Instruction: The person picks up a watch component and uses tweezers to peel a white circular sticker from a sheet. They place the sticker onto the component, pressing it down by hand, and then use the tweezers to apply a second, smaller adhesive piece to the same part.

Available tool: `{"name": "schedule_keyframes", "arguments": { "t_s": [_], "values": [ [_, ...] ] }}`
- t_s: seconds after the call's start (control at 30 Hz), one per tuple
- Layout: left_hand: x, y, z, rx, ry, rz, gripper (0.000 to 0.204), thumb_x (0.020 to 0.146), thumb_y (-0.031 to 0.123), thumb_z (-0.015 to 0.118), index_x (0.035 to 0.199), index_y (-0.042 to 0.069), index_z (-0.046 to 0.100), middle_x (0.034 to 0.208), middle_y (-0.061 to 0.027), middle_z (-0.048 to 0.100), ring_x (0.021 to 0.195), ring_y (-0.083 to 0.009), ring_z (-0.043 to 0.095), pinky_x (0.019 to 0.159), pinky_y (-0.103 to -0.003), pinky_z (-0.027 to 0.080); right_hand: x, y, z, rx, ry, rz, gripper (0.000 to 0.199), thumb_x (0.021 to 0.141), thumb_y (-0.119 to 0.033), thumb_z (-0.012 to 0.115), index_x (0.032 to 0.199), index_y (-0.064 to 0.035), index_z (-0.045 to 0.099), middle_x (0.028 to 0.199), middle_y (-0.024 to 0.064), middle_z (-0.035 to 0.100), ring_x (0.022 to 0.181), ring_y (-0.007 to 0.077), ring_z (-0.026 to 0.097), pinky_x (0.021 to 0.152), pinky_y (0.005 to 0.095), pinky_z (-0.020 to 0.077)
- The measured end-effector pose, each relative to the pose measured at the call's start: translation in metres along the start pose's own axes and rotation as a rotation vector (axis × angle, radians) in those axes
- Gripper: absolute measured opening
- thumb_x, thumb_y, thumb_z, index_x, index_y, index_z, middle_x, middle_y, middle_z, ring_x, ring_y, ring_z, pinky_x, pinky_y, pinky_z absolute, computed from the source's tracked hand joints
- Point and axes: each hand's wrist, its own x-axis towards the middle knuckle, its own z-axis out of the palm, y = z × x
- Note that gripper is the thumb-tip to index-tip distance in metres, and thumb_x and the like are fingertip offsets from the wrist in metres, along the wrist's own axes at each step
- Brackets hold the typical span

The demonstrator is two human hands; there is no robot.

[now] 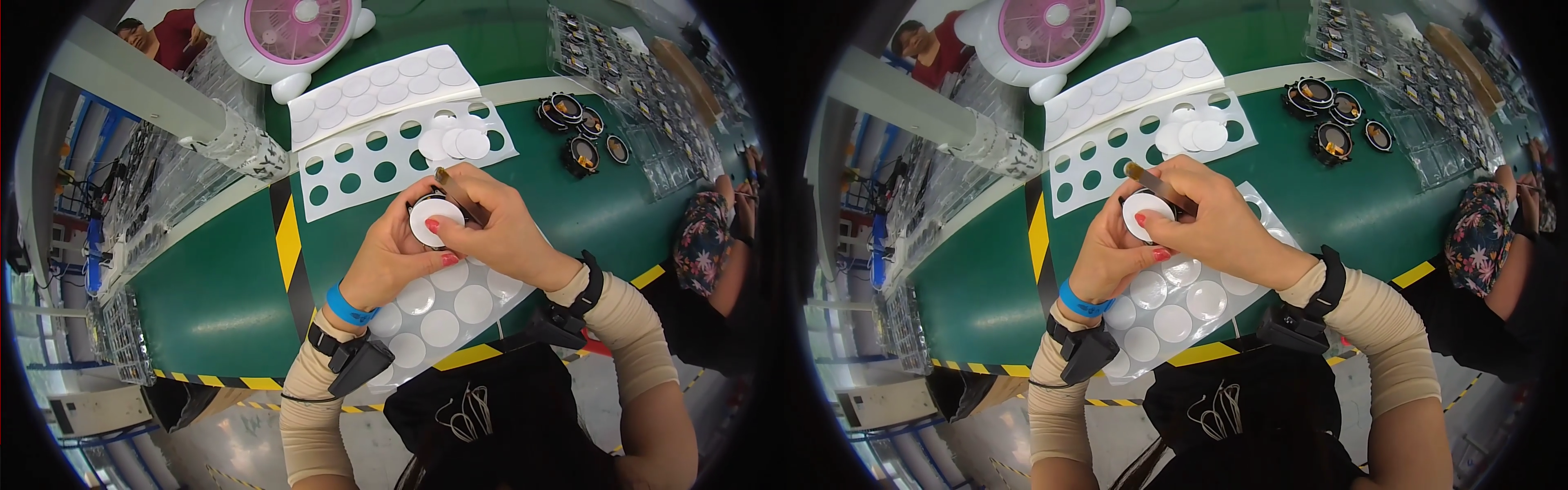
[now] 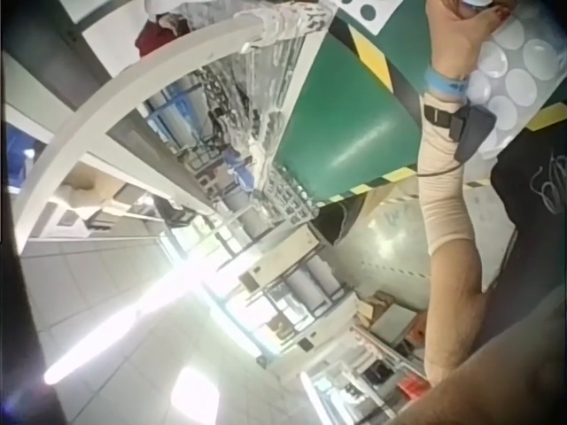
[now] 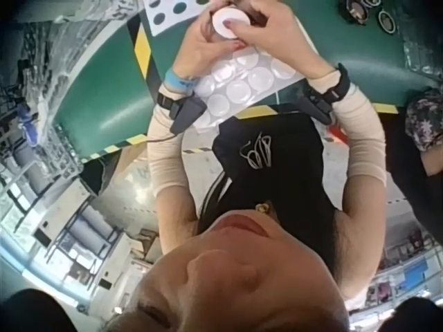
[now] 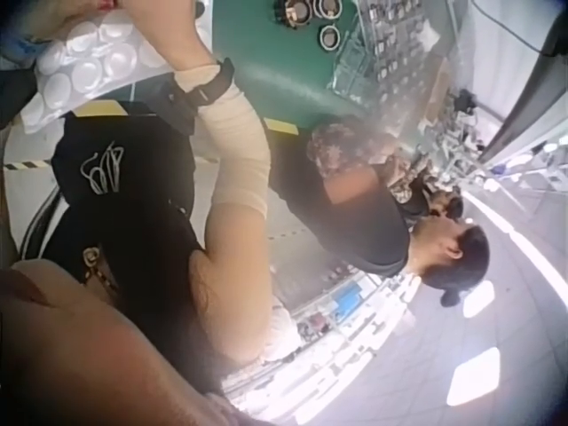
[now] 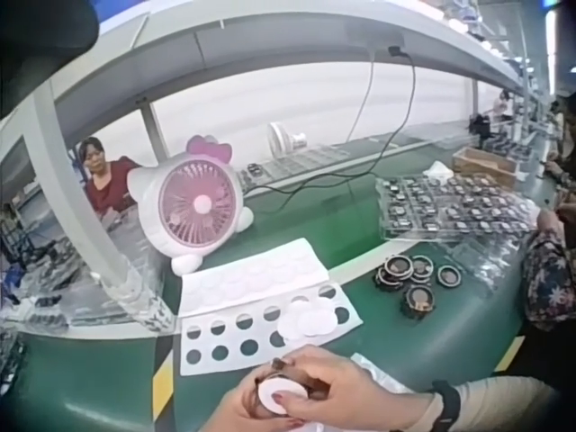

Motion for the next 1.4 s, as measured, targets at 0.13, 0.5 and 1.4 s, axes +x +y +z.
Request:
{"name": "schedule_keyframes", "arguments": {
  "t_s": [0.13, 0.5, 1.4],
  "values": [
    [0.0, 0.001, -0.001, 0.002, 0.004, -0.005, 0.074, 0.071, -0.016, 0.059, 0.134, 0.001, 0.024, 0.123, -0.0112, 0.041, 0.11, -0.0189, 0.048, 0.091, -0.034, 0.046, 0.0, 0.0, 0.0, -0.032, 0.001, -0.019, 0.016, 0.075, -0.003, 0.06, 0.089, 0.0015, 0.055, 0.082, -0.0014, 0.045, 0.063, 0.0034, 0.037, 0.052, 0.0179, 0.0292],
    [0.001, 0.007, 0.003, -0.02, -0.022, 0.005, 0.071, 0.072, -0.017, 0.057, 0.133, 0.0, 0.026, 0.124, -0.0107, 0.04, 0.111, -0.0195, 0.047, 0.092, -0.035, 0.046, 0.003, 0.002, -0.002, 0.127, -0.026, 0.086, 0.012, 0.076, -0.003, 0.06, 0.085, 0.0019, 0.055, 0.082, -0.0011, 0.046, 0.067, 0.0033, 0.041, 0.057, 0.0188, 0.0347],
    [0.0, 0.005, 0.002, -0.012, -0.012, 0.008, 0.07, 0.071, -0.016, 0.059, 0.132, 0.001, 0.029, 0.122, -0.0099, 0.042, 0.111, -0.0177, 0.047, 0.093, -0.033, 0.045, 0.001, -0.004, 0.001, 0.099, 0.005, 0.063, 0.01, 0.075, -0.004, 0.06, 0.081, 0.0006, 0.053, 0.079, -0.0018, 0.043, 0.063, 0.0038, 0.036, 0.054, 0.0198, 0.0293]
  ]
}}
